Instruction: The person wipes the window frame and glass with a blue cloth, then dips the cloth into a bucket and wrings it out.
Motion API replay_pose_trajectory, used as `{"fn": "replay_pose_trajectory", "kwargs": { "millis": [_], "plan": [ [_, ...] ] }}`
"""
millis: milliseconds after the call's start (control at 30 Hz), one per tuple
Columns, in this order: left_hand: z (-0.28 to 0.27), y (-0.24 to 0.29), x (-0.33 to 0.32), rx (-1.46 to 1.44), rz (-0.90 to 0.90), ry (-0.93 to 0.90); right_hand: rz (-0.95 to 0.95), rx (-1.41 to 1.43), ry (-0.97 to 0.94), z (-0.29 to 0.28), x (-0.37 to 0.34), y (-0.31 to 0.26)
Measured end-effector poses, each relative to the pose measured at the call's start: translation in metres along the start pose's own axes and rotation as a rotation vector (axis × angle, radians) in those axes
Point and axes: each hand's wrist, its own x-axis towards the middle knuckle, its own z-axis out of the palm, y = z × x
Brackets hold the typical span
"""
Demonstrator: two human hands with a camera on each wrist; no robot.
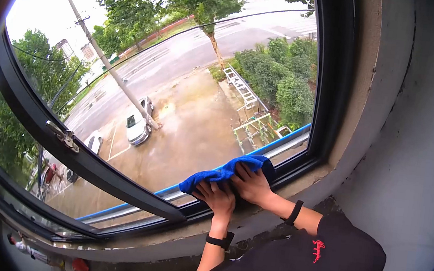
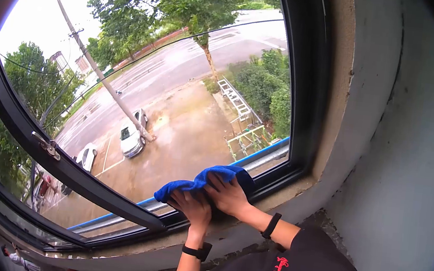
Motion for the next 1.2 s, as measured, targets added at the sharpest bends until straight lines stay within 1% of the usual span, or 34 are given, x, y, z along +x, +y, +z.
{"fn": "replay_pose_trajectory", "kwargs": {
  "millis": [33,67,133,200,233,267,300,333,367,400,467,500,533,600,667,700,767,800,867,933,967,1067,1133,1200],
  "plan": [
    [-0.012,0.014,0.011,-0.122,-0.044,-0.012,0.003,0.031,-0.069,-0.007,0.001,0.0],
    [-0.008,0.016,0.013,-0.192,-0.009,0.101,0.0,0.061,-0.134,-0.01,0.003,0.002],
    [-0.009,0.02,0.026,-0.264,0.025,0.136,0.008,0.052,-0.098,-0.01,0.014,0.0],
    [-0.009,0.015,0.043,-0.328,0.02,0.143,-0.032,0.179,0.002,-0.022,0.04,-0.005],
    [-0.02,0.018,0.065,-0.411,0.037,0.171,-0.064,0.152,0.043,-0.032,0.059,-0.007],
    [-0.035,0.025,0.093,-0.262,0.089,0.255,-0.095,0.154,0.109,-0.046,0.083,-0.01],
    [-0.044,0.02,0.112,-0.155,0.138,0.29,-0.097,0.118,0.119,-0.055,0.105,-0.015],
    [-0.057,0.017,0.139,-0.139,0.217,0.361,-0.12,0.132,0.174,-0.065,0.13,-0.021],
    [-0.079,0.013,0.167,-0.085,0.296,0.392,-0.147,0.148,0.304,-0.074,0.157,-0.029],
    [-0.102,0.017,0.194,-0.051,0.335,0.453,-0.162,0.162,0.333,-0.087,0.184,-0.039],
    [-0.122,0.018,0.23,-0.097,0.278,0.566,-0.19,0.205,0.369,-0.116,0.229,-0.065],
    [-0.13,0.015,0.248,-0.14,0.289,0.612,-0.213,0.236,0.418,-0.12,0.247,-0.072],
    [-0.143,0.017,0.262,-0.078,0.267,0.616,-0.228,0.253,0.466,-0.126,0.263,-0.077],
    [-0.164,0.018,0.292,-0.031,0.362,0.656,-0.233,0.26,0.599,-0.129,0.291,-0.087],
    [-0.179,0.024,0.319,-0.022,0.325,0.649,-0.175,0.156,0.732,-0.122,0.317,-0.1],
    [-0.189,0.027,0.324,-0.03,0.349,0.608,-0.169,0.163,0.704,-0.123,0.319,-0.101],
    [-0.194,0.018,0.328,0.014,0.404,0.581,-0.131,0.14,0.816,-0.124,0.327,-0.109],
    [-0.192,0.013,0.324,0.031,0.389,0.58,-0.139,0.157,0.804,-0.119,0.324,-0.111],
    [-0.179,0.008,0.308,0.036,0.405,0.605,-0.14,0.138,0.727,-0.108,0.31,-0.107],
    [-0.166,-0.001,0.281,0.067,0.356,0.591,-0.142,0.135,0.682,-0.094,0.29,-0.105],
    [-0.157,-0.006,0.267,0.063,0.308,0.578,-0.129,0.107,0.626,-0.086,0.276,-0.104],
    [-0.128,-0.021,0.216,0.046,0.223,0.543,-0.111,0.014,0.495,-0.058,0.227,-0.096],
    [-0.103,-0.038,0.177,0.048,0.234,0.533,-0.131,-0.049,0.435,-0.035,0.19,-0.087],
    [-0.07,-0.052,0.132,0.034,0.228,0.513,-0.153,-0.032,0.313,-0.019,0.146,-0.074]
  ]
}}
